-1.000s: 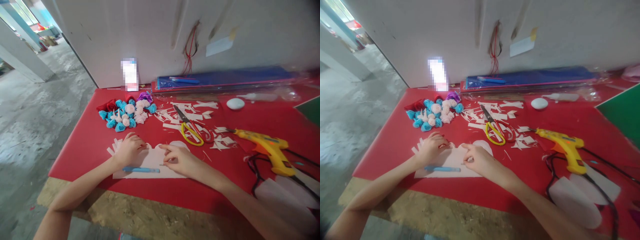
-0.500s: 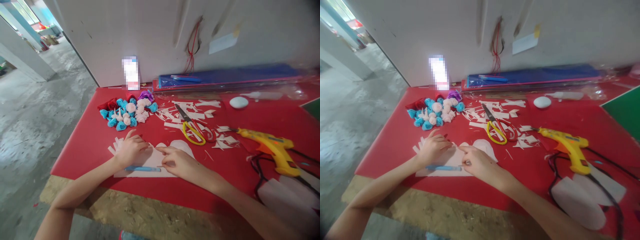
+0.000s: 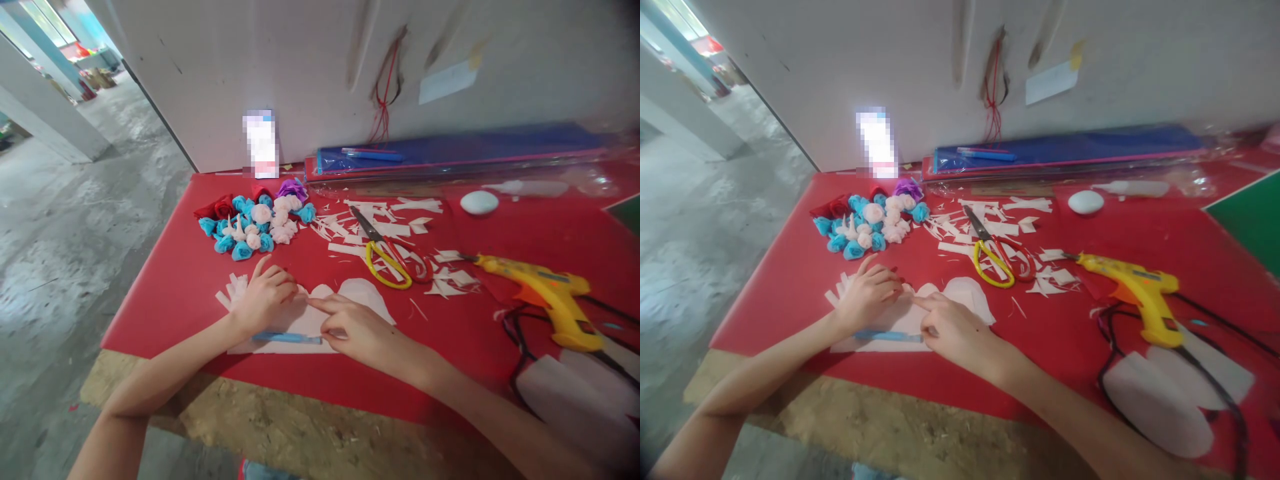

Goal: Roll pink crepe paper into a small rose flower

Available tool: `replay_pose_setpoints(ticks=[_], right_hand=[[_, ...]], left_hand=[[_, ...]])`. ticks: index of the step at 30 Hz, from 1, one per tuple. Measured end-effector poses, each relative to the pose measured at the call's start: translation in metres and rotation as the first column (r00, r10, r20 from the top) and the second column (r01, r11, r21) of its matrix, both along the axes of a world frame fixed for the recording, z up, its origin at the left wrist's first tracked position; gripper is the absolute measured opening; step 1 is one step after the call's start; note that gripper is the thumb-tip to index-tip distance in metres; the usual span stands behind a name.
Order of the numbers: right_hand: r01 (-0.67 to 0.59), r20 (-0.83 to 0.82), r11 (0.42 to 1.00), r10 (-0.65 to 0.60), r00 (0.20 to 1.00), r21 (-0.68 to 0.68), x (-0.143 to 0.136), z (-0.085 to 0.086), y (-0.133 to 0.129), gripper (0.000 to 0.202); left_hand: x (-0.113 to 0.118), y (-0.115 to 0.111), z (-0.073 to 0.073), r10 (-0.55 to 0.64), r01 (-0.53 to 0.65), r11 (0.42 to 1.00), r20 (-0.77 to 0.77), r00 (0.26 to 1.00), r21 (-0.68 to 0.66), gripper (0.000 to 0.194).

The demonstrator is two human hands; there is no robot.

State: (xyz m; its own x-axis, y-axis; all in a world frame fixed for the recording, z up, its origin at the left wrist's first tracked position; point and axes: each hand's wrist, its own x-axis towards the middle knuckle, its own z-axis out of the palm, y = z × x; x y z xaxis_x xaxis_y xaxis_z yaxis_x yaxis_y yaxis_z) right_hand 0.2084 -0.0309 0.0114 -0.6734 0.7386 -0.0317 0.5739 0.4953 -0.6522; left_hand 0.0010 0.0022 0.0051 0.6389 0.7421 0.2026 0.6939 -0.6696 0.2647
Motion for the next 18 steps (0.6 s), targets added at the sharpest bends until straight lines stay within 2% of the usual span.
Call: replay_pose_setpoints(ticks=[6,11,18], right_hand=[[-0.038,0.006,0.999,0.038,0.999,-0.026,-0.001,-0.007,0.003,0.026],[-0.038,-0.001,0.999,0.038,0.999,-0.036,-0.001,-0.011,0.004,0.026],[-0.033,-0.007,0.999,0.033,0.999,-0.043,0.0,-0.009,0.002,0.025]], left_hand=[[0.006,0.005,-0.006,0.077,-0.069,0.993,0.083,0.994,-0.1,0.006],[0.009,0.007,-0.012,0.114,-0.091,0.979,0.119,0.986,-0.183,0.005],[0.011,0.007,-0.007,0.151,-0.121,0.97,0.13,0.98,-0.211,0.009]])
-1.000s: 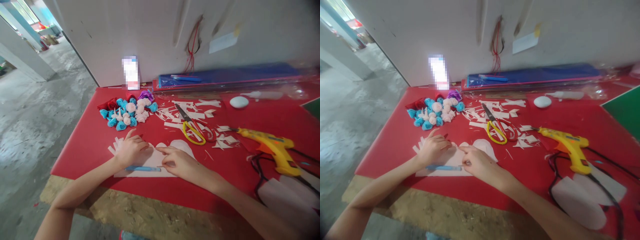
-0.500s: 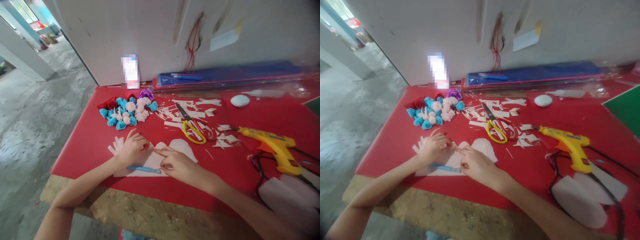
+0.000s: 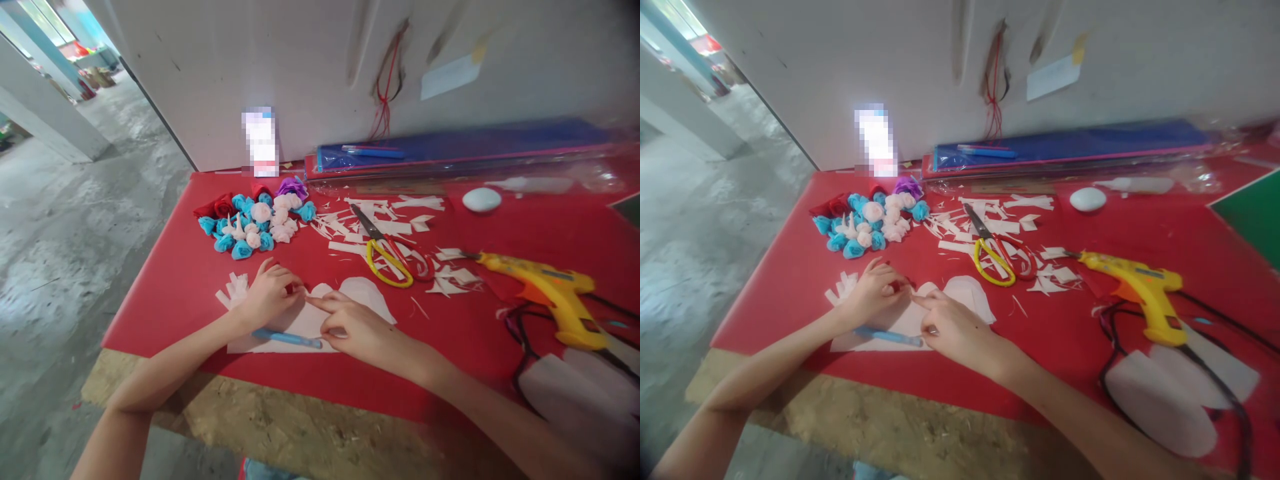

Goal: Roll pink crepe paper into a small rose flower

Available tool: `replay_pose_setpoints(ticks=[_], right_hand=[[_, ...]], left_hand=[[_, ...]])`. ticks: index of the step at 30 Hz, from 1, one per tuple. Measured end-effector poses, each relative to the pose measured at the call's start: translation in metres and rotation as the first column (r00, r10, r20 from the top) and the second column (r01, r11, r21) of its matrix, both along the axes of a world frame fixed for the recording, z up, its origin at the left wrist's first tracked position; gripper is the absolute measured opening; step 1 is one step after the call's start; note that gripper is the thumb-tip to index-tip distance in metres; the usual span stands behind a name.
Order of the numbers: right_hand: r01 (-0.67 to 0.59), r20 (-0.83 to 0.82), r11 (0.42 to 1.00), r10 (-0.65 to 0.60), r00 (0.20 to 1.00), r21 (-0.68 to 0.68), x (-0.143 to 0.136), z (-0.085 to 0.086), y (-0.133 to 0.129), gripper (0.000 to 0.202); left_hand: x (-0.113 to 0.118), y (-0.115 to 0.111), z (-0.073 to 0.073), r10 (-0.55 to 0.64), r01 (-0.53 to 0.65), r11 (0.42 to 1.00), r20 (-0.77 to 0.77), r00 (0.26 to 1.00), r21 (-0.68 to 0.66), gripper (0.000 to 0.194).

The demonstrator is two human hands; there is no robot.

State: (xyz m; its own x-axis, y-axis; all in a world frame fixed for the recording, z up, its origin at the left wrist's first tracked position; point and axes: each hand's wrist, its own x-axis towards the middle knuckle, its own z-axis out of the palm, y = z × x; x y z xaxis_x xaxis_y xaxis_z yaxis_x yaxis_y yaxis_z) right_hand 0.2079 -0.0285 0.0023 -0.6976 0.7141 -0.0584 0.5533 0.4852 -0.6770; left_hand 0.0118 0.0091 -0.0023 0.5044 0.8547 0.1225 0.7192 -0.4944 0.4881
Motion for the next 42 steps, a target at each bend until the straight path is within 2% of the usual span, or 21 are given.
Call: replay_pose_setpoints(ticks=[6,15,21,24,28,31,34,37,42], right_hand=[[-0.002,-0.003,1.0,0.001,1.0,-0.009,0.001,0.0,0.0,0.026],[-0.002,-0.032,1.0,0.001,0.999,-0.028,-0.001,0.001,0.001,0.026],[0.012,-0.109,0.999,-0.018,0.994,-0.048,0.008,0.003,0.003,0.021],[0.056,-0.17,0.998,-0.062,0.983,-0.039,0.013,0.014,0.004,0.021],[0.155,-0.275,0.988,-0.149,0.95,0.0,0.012,0.035,0.001,0.02],[0.189,-0.345,0.982,-0.168,0.923,0.026,0.005,0.046,-0.006,0.022],[0.208,-0.42,0.975,-0.155,0.894,0.083,-0.002,0.052,-0.015,0.023],[0.253,-0.451,0.951,-0.15,0.88,0.177,-0.006,0.058,-0.024,0.025],[0.284,-0.467,0.9,-0.106,0.878,0.33,-0.006,0.066,-0.03,0.022]], left_hand=[[-0.003,0.002,0.003,-0.01,0.012,0.997,0.034,0.999,-0.072,0.007],[-0.002,0.003,0.019,-0.031,0.058,0.978,0.137,0.99,-0.199,0.009],[-0.008,0.005,0.023,0.082,-0.019,0.969,0.249,0.965,-0.247,0.007],[-0.012,0.005,0.029,0.161,-0.054,0.953,0.345,0.925,-0.299,0.008],[-0.007,-0.004,0.039,0.217,-0.042,0.938,0.49,0.844,-0.344,0.016],[0.001,-0.017,0.047,0.256,0.048,0.912,0.657,0.709,-0.408,0.018],[0.007,-0.028,0.051,0.298,0.108,0.89,0.743,0.6,-0.444,0.019],[0.008,-0.036,0.052,0.281,0.126,0.898,0.77,0.574,-0.421,0.02],[0.006,-0.042,0.052,0.158,0.232,0.908,0.797,0.582,-0.349,0.016]])
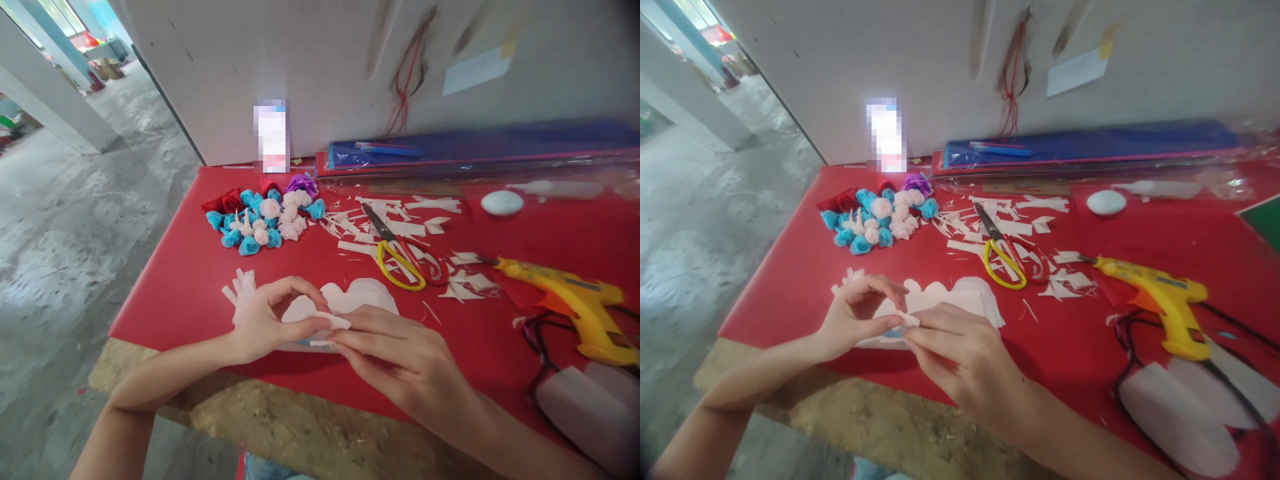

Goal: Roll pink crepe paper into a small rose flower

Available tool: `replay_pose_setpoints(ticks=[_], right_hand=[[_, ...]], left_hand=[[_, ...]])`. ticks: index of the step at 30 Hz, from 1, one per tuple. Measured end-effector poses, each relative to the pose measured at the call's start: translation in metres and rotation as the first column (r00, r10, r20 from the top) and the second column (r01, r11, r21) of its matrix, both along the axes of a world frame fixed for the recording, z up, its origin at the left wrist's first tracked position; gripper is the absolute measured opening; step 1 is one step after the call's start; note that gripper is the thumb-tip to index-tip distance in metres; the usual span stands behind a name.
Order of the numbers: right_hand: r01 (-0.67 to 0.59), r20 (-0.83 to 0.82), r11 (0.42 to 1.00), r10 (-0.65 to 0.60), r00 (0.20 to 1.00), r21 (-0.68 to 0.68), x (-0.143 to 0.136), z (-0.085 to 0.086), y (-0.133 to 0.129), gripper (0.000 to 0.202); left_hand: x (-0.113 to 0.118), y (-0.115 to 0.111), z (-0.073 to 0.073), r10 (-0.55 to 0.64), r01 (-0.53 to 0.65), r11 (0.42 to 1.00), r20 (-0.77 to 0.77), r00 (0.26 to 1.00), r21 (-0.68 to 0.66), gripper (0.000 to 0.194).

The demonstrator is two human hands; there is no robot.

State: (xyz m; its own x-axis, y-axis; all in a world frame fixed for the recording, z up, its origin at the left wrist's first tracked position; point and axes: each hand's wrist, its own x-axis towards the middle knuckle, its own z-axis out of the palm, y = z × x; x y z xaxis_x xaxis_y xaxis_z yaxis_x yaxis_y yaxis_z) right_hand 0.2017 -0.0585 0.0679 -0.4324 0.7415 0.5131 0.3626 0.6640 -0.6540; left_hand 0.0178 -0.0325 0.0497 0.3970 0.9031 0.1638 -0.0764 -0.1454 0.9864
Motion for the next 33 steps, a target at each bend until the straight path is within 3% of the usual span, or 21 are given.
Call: replay_pose_setpoints(ticks=[5,10,16,20,26,30,33], right_hand=[[-0.023,-0.013,0.998,0.024,1.0,0.064,0.003,0.001,-0.002,0.02],[-0.08,0.06,0.982,0.071,0.996,0.169,0.004,0.0,-0.001,0.026],[-0.089,0.103,0.968,0.066,0.992,0.233,0.003,0.002,0.002,0.029],[-0.098,0.063,0.967,0.085,0.994,0.235,0.006,0.0,0.001,0.03],[-0.051,-0.066,0.994,0.057,0.996,0.092,0.004,-0.004,-0.002,0.025],[0.038,-0.138,0.999,-0.038,0.99,-0.002,0.001,-0.003,-0.003,0.021],[0.141,-0.162,0.984,-0.158,0.974,-0.112,0.001,0.0,-0.004,0.021]], left_hand=[[0.001,-0.001,0.004,-0.119,0.119,0.989,-0.001,0.993,0.084,0.016],[-0.001,-0.002,0.007,-0.107,0.119,0.965,-0.061,0.992,0.233,0.009],[-0.005,0.0,0.015,-0.058,0.134,0.873,-0.171,0.983,0.469,0.006],[-0.005,0.0,0.018,-0.013,0.127,0.845,-0.217,0.976,0.52,0.009],[-0.001,-0.005,0.007,-0.023,0.082,0.903,-0.143,0.989,0.421,0.011],[-0.001,-0.005,0.001,-0.046,0.047,0.988,-0.014,0.999,0.148,0.012],[-0.003,0.001,-0.002,-0.029,0.029,0.999,0.042,0.999,0.015,0.011]])
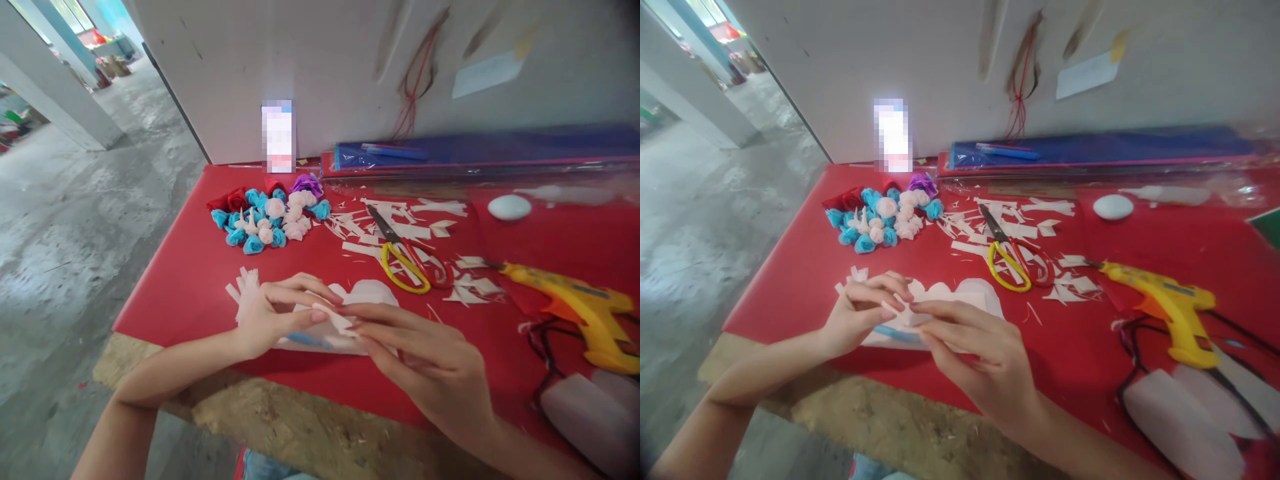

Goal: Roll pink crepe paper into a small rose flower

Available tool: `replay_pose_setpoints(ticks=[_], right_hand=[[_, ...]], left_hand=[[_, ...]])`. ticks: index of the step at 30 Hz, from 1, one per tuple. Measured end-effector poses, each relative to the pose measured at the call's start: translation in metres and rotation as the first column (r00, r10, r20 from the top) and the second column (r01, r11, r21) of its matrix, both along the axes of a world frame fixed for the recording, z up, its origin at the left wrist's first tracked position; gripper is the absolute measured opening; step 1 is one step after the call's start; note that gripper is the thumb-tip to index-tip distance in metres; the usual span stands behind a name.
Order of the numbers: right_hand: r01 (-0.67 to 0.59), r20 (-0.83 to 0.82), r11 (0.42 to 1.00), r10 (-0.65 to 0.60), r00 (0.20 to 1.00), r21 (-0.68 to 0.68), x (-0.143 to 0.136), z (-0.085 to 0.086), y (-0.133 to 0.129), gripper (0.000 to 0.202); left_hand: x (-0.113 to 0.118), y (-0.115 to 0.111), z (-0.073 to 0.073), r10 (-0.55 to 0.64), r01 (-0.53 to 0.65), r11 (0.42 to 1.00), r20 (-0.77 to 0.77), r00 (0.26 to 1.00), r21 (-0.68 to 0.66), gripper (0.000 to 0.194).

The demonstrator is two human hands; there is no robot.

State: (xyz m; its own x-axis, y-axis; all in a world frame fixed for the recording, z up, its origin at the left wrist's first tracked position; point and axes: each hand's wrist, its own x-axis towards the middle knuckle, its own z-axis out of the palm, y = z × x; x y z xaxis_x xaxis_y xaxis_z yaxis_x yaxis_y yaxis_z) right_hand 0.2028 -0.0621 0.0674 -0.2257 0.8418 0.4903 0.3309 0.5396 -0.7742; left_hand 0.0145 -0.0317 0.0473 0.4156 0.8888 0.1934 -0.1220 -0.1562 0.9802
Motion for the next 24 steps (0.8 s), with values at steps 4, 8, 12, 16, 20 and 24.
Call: replay_pose_setpoints(ticks=[4,8,12,16,20,24], right_hand=[[0.04,-0.091,0.986,-0.056,0.994,-0.165,0.0,0.003,0.002,0.019],[-0.063,-0.193,0.932,-0.008,0.981,-0.356,0.001,0.006,0.004,0.019],[-0.285,-0.334,0.756,0.094,0.938,-0.589,0.003,0.003,0.003,0.027],[-0.536,-0.59,0.517,0.072,0.804,-0.667,0.003,-0.003,0.004,0.016],[-0.671,-0.695,0.364,0.082,0.714,-0.646,0.002,-0.005,0.005,0.014],[-0.764,-0.774,0.227,0.06,0.631,-0.605,0.001,-0.007,0.004,0.014]], left_hand=[[-0.002,0.006,-0.001,-0.099,0.099,0.991,-0.004,0.995,0.089,0.013],[-0.002,0.007,-0.001,-0.245,0.247,0.946,-0.036,0.969,0.211,0.014],[-0.001,0.007,-0.001,-0.31,0.302,0.926,0.0,0.951,0.227,0.022],[-0.001,0.008,-0.003,-0.337,0.326,0.925,0.025,0.941,0.193,0.026],[0.0,0.008,-0.005,-0.36,0.343,0.921,0.067,0.931,0.184,0.023],[0.0,0.009,-0.006,-0.378,0.369,0.913,0.025,0.925,0.173,0.014]])
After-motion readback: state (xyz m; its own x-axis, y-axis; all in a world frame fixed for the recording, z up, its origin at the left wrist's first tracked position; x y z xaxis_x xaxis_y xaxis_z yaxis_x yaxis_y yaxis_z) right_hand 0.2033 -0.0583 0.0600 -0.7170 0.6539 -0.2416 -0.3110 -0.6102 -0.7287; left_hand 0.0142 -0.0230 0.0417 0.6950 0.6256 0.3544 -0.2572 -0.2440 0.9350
